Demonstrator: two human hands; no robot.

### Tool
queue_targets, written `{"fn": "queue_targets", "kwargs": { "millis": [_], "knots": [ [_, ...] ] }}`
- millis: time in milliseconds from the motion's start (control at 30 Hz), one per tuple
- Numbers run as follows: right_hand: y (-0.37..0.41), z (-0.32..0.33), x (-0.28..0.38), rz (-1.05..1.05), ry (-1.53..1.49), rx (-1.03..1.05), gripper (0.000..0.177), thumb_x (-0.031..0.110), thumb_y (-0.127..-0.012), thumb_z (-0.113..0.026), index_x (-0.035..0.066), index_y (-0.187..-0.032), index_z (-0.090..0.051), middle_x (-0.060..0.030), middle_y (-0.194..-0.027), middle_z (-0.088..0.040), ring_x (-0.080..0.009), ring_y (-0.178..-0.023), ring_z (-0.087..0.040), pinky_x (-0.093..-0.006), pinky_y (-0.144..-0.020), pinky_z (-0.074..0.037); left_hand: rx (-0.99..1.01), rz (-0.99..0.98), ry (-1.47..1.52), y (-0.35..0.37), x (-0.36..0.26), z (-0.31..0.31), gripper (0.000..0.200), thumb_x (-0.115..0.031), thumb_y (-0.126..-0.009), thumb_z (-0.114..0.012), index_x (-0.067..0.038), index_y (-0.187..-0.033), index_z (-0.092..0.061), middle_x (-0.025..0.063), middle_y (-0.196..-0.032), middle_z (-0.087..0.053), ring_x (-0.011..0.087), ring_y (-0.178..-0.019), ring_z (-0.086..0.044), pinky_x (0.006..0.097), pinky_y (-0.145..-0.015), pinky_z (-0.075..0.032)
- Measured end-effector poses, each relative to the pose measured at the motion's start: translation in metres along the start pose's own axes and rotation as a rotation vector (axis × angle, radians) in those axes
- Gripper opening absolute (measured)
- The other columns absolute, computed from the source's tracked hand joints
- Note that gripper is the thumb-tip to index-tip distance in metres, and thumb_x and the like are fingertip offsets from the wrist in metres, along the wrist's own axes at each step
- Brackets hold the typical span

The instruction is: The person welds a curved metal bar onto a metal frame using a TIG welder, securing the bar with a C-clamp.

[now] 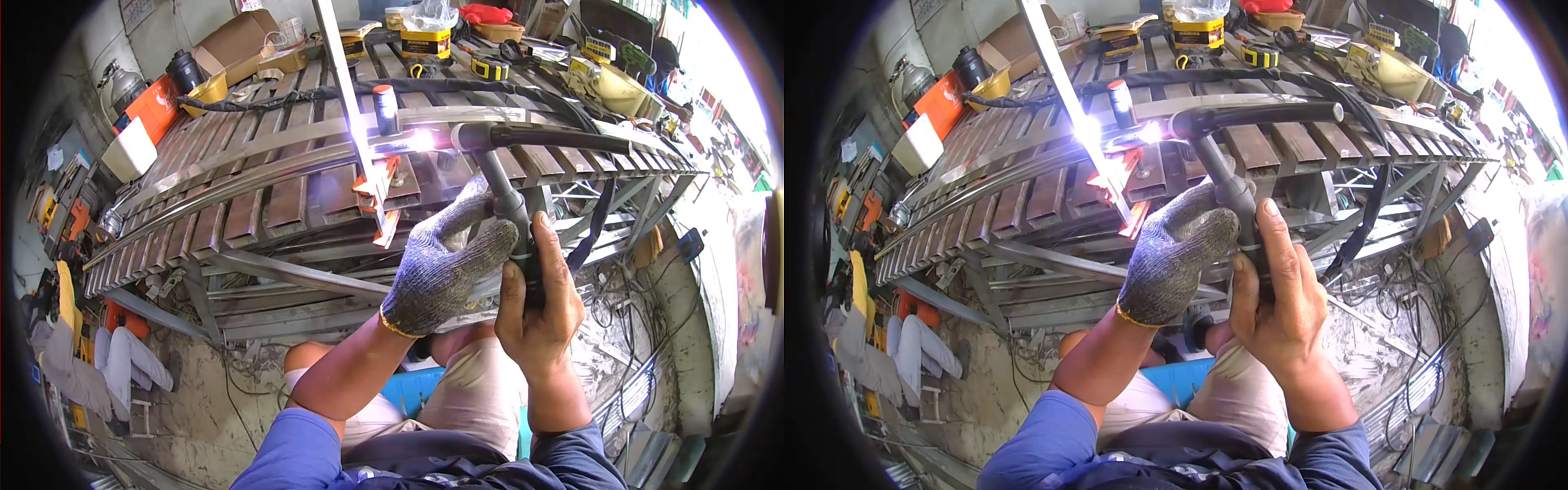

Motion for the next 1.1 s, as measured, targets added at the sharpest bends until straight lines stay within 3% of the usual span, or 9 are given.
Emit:
{"fn": "queue_targets", "kwargs": {
  "millis": [33,167,467,533,567,667,967,1000,1100],
  "knots": [
    [0.000,0.000,0.000,0.011,-0.006,0.002,0.054,-0.003,-0.096,-0.070,-0.013,-0.147,-0.054,-0.0318,-0.130,-0.069,-0.0362,-0.100,-0.077,-0.0392,-0.085,-0.063,-0.057,0.037,0.118,0.002,-0.002,-0.003,0.034,-0.014,-0.102,-0.074,-0.002,-0.134,-0.068,0.0103,-0.118,-0.074,0.0152,-0.100,-0.072,0.0323,-0.088,-0.058],
    [0.005,-0.002,-0.004,-0.032,-0.024,-0.022,0.058,-0.003,-0.095,-0.070,-0.014,-0.149,-0.051,-0.0341,-0.136,-0.066,-0.0414,-0.109,-0.076,-0.0408,-0.090,-0.063,0.043,-0.202,-0.330,0.000,-0.006,0.001,0.032,-0.012,-0.102,-0.073,-0.002,-0.132,-0.069,0.0106,-0.117,-0.074,0.0149,-0.100,-0.073,0.0313,-0.088,-0.058],
    [0.005,0.000,-0.001,-0.014,0.034,0.058,0.058,-0.004,-0.094,-0.069,-0.014,-0.148,-0.051,-0.0344,-0.131,-0.067,-0.0404,-0.100,-0.077,-0.0413,-0.083,-0.063,0.023,-0.207,-0.549,0.003,-0.013,0.001,0.033,-0.014,-0.103,-0.074,-0.001,-0.132,-0.068,0.0108,-0.119,-0.075,0.0125,-0.100,-0.071,0.0313,-0.089,-0.058],
    [0.005,-0.001,-0.001,-0.004,0.024,0.030,0.058,-0.004,-0.094,-0.069,-0.014,-0.149,-0.050,-0.0345,-0.130,-0.068,-0.0403,-0.098,-0.077,-0.0413,-0.082,-0.063,-0.043,0.073,0.090,0.004,-0.005,-0.005,0.035,-0.015,-0.103,-0.074,-0.001,-0.134,-0.068,0.0072,-0.118,-0.074,0.0095,-0.100,-0.068,0.0298,-0.091,-0.057],
    [0.005,-0.002,-0.002,0.001,0.020,0.016,0.059,-0.004,-0.094,-0.069,-0.014,-0.149,-0.050,-0.0346,-0.130,-0.068,-0.0403,-0.098,-0.077,-0.0414,-0.081,-0.063,-0.034,0.093,0.084,0.004,-0.006,-0.006,0.036,-0.014,-0.103,-0.074,-0.002,-0.137,-0.068,0.0041,-0.116,-0.073,0.0079,-0.100,-0.065,0.0281,-0.093,-0.055],
    [0.006,-0.002,-0.003,0.025,0.013,-0.050,0.059,-0.004,-0.095,-0.069,-0.015,-0.149,-0.049,-0.0342,-0.128,-0.069,-0.0397,-0.095,-0.077,-0.0417,-0.080,-0.063,0.038,-0.251,-0.507,0.004,-0.013,-0.001,0.034,-0.010,-0.102,-0.074,-0.002,-0.134,-0.069,0.0081,-0.119,-0.076,0.0108,-0.103,-0.070,0.0291,-0.091,-0.057],
    [0.005,-0.002,0.000,0.021,0.044,0.006,0.059,-0.004,-0.094,-0.070,-0.013,-0.149,-0.050,-0.0323,-0.122,-0.071,-0.0380,-0.090,-0.076,-0.0410,-0.076,-0.062,0.071,-0.358,-0.726,0.005,-0.014,-0.001,0.037,-0.006,-0.103,-0.071,0.002,-0.139,-0.065,0.0108,-0.128,-0.074,0.0144,-0.107,-0.072,0.0307,-0.091,-0.060],
    [0.005,-0.002,0.001,0.023,0.059,0.024,0.059,-0.004,-0.094,-0.070,-0.013,-0.149,-0.050,-0.0321,-0.122,-0.071,-0.0379,-0.090,-0.076,-0.0411,-0.076,-0.062,-0.031,0.029,-0.090,0.002,-0.002,0.001,0.036,-0.007,-0.104,-0.070,0.001,-0.139,-0.066,0.0087,-0.128,-0.074,0.0124,-0.107,-0.070,0.0297,-0.090,-0.059],
    [0.006,-0.003,0.000,0.036,0.043,-0.019,0.059,-0.004,-0.094,-0.070,-0.014,-0.149,-0.050,-0.0319,-0.121,-0.071,-0.0374,-0.087,-0.075,-0.0412,-0.074,-0.062,0.013,-0.080,-0.236,0.004,-0.007,0.001,0.035,-0.010,-0.104,-0.072,0.000,-0.137,-0.067,0.0094,-0.126,-0.074,0.0125,-0.106,-0.071,0.0293,-0.090,-0.058]
  ]
}}
Point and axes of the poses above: each hand's wrist, its own y-axis away from the middle knuckle, its own z-axis out of the back of the hand, x = y × z, the point moved 6 cm from there along -y, towards the middle knuckle
